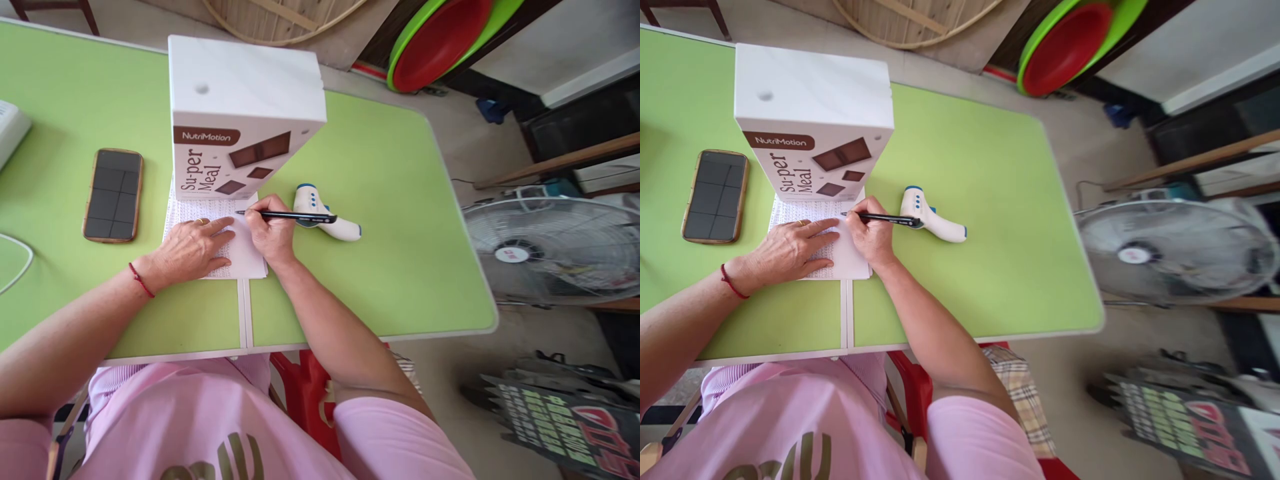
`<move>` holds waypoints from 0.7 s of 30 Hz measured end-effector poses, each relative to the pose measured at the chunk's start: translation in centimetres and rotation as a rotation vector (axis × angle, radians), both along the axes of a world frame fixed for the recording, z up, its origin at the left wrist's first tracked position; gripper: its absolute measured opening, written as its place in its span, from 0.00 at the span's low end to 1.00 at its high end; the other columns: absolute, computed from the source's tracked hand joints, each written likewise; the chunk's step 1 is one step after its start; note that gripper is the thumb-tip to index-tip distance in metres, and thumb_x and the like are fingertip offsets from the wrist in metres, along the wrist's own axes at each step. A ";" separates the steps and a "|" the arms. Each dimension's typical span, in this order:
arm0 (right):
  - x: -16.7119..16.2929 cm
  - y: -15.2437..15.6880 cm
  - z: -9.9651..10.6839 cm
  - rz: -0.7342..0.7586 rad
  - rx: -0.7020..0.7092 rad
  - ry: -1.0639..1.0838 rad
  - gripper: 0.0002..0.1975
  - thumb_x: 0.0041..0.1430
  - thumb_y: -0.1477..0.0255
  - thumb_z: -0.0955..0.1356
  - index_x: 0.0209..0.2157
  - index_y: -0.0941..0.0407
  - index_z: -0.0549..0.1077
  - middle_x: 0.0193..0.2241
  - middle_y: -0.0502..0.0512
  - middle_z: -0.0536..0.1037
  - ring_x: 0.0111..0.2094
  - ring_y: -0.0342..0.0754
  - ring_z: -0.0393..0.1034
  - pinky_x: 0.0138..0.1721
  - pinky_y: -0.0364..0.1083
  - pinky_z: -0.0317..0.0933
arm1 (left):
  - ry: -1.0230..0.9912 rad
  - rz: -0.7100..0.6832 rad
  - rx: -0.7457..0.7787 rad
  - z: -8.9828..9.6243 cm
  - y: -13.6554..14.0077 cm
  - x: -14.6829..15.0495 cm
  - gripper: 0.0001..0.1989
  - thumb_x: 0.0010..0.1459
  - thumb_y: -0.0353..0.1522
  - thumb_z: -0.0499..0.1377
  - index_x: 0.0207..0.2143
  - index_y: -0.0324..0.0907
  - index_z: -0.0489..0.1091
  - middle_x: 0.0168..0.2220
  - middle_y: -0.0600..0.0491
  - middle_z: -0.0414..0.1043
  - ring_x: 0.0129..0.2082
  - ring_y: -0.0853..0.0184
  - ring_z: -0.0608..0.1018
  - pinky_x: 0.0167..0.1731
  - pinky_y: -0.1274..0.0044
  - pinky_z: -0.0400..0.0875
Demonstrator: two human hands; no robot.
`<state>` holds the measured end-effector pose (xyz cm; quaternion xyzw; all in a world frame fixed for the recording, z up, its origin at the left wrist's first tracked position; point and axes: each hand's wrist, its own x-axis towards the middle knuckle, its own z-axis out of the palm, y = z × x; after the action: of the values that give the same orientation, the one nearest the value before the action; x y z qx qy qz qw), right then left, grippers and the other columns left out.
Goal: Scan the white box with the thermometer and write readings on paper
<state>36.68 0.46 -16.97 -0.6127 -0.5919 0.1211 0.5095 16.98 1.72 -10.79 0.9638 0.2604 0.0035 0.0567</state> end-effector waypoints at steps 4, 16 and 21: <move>0.0 0.0 0.0 0.008 0.010 0.005 0.06 0.56 0.71 0.64 0.26 0.51 0.63 0.22 0.45 0.69 0.26 0.44 0.64 0.31 0.45 0.62 | 0.026 0.008 -0.021 0.2 0.0 0.1 0.18 0.69 0.39 0.61 0.57 0.41 0.73 0.67 0.46 0.67 0.42 0.54 0.83 0.34 0.67 0.73; 0.1 0.0 0.0 0.013 0.054 0.035 0.07 0.59 0.67 0.65 0.27 0.51 0.63 0.23 0.45 0.69 0.26 0.44 0.64 0.30 0.45 0.62 | -0.194 -0.028 0.007 -1.3 0.3 -0.5 0.15 0.68 0.40 0.60 0.50 0.39 0.74 0.59 0.45 0.74 0.37 0.58 0.83 0.29 0.70 0.71; 1.4 -1.0 1.7 0.089 0.128 -0.197 0.06 0.64 0.66 0.65 0.37 0.51 0.72 0.29 0.49 0.75 0.29 0.46 0.69 0.33 0.48 0.65 | -0.880 0.317 0.025 -2.3 1.8 -0.9 0.18 0.75 0.43 0.47 0.36 0.43 0.66 0.32 0.52 0.70 0.31 0.65 0.75 0.33 0.71 0.71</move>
<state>38.06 -0.50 -15.30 -0.5610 -0.6721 0.0449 0.4812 16.08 3.47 -13.08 0.8197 0.3557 0.4236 0.1491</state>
